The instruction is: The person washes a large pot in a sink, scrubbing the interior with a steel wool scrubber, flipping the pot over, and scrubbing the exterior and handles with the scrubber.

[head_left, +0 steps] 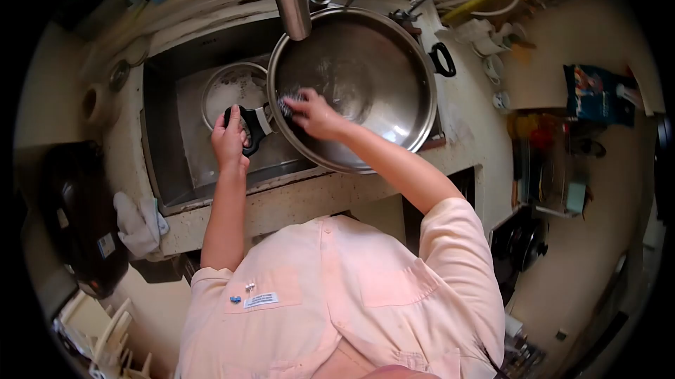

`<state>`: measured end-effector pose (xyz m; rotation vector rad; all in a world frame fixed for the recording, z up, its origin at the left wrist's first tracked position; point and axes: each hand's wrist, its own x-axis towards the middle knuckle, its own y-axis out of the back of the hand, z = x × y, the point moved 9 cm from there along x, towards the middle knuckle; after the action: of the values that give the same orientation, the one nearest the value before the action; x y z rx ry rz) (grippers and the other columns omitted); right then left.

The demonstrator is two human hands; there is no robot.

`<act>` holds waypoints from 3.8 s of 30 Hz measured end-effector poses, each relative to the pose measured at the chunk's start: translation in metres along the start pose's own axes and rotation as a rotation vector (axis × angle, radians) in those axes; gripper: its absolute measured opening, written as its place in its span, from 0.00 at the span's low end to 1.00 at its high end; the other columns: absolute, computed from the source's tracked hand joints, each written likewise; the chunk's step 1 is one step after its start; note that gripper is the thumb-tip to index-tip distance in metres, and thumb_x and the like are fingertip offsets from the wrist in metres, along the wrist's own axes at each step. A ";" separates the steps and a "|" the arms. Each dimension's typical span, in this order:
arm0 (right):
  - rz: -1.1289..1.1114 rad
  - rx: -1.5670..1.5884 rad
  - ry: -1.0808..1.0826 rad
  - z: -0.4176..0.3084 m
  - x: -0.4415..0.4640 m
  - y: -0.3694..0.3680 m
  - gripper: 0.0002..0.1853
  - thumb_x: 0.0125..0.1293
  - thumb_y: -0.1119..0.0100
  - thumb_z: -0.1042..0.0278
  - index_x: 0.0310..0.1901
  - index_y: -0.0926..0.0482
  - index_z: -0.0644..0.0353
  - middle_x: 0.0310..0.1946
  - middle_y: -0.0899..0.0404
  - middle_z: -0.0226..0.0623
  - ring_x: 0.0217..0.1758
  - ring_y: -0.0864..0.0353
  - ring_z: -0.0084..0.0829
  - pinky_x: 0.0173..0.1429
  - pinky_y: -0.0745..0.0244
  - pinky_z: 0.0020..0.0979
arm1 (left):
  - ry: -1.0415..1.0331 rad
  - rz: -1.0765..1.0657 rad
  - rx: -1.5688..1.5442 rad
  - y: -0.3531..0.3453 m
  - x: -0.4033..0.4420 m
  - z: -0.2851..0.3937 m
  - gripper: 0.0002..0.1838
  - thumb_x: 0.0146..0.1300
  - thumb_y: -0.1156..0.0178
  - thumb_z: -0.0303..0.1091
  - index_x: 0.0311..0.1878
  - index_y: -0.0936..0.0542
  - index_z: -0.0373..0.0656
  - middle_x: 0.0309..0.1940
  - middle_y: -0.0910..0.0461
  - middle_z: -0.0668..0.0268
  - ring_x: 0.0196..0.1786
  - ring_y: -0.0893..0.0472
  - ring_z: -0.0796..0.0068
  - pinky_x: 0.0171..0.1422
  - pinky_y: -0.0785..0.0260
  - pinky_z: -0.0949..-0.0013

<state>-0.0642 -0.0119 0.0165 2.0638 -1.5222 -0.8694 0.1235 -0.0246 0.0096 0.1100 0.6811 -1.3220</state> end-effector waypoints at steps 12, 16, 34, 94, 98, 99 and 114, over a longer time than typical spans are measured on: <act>-0.139 -1.042 0.042 0.111 -0.007 0.126 0.25 0.55 0.52 0.73 0.56 0.30 0.38 0.60 0.44 0.43 0.56 0.38 0.50 0.49 0.27 0.39 | -0.041 0.051 -0.022 0.009 0.002 -0.005 0.10 0.60 0.42 0.38 0.28 0.31 0.48 0.14 0.41 0.79 0.14 0.43 0.90 0.17 0.54 0.82; -0.356 -0.739 0.117 0.093 -0.053 0.077 0.21 0.56 0.54 0.75 0.52 0.27 0.46 0.56 0.42 0.47 0.56 0.39 0.53 0.54 0.30 0.43 | -0.056 0.101 -0.027 0.010 -0.002 -0.004 0.10 0.59 0.40 0.38 0.29 0.30 0.47 0.14 0.40 0.79 0.14 0.43 0.90 0.17 0.55 0.82; -0.013 -0.601 0.336 0.051 0.015 0.061 0.28 0.53 0.54 0.77 0.57 0.31 0.39 0.61 0.44 0.43 0.58 0.39 0.50 0.57 0.33 0.41 | -0.075 0.148 -0.040 0.010 -0.007 -0.003 0.11 0.57 0.38 0.39 0.26 0.30 0.48 0.12 0.40 0.80 0.12 0.44 0.90 0.16 0.54 0.81; 0.088 -0.169 0.289 -0.057 -0.021 0.086 0.17 0.51 0.40 0.70 0.46 0.22 0.51 0.38 0.31 0.44 0.39 0.27 0.44 0.44 0.29 0.36 | 0.069 0.158 -0.283 0.014 -0.012 -0.024 0.12 0.55 0.36 0.39 0.27 0.30 0.50 0.14 0.38 0.79 0.14 0.43 0.90 0.17 0.54 0.81; 0.210 -0.410 0.570 -0.135 -0.055 0.047 0.09 0.48 0.40 0.71 0.34 0.22 0.52 0.35 0.32 0.41 0.38 0.29 0.42 0.39 0.28 0.35 | 0.054 0.132 -0.301 0.012 -0.012 -0.023 0.12 0.56 0.38 0.41 0.28 0.31 0.50 0.14 0.39 0.79 0.13 0.44 0.89 0.16 0.55 0.82; 0.199 -0.472 0.571 -0.137 -0.052 0.032 0.07 0.47 0.42 0.72 0.31 0.23 0.54 0.34 0.33 0.41 0.37 0.29 0.41 0.39 0.29 0.36 | 0.056 0.124 -0.308 0.011 -0.012 -0.022 0.12 0.56 0.38 0.41 0.27 0.31 0.50 0.14 0.39 0.79 0.13 0.44 0.90 0.16 0.55 0.82; 0.131 -0.806 0.382 -0.149 -0.022 -0.008 0.05 0.53 0.46 0.71 0.31 0.22 0.56 0.36 0.31 0.43 0.37 0.28 0.43 0.37 0.27 0.39 | 0.046 0.123 -0.414 0.011 -0.008 -0.029 0.10 0.56 0.38 0.38 0.31 0.24 0.42 0.17 0.32 0.77 0.16 0.38 0.88 0.16 0.50 0.79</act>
<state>0.0412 0.0079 0.1219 1.4096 -0.8773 -0.7981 0.1220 -0.0019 -0.0127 -0.1510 0.9585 -1.0411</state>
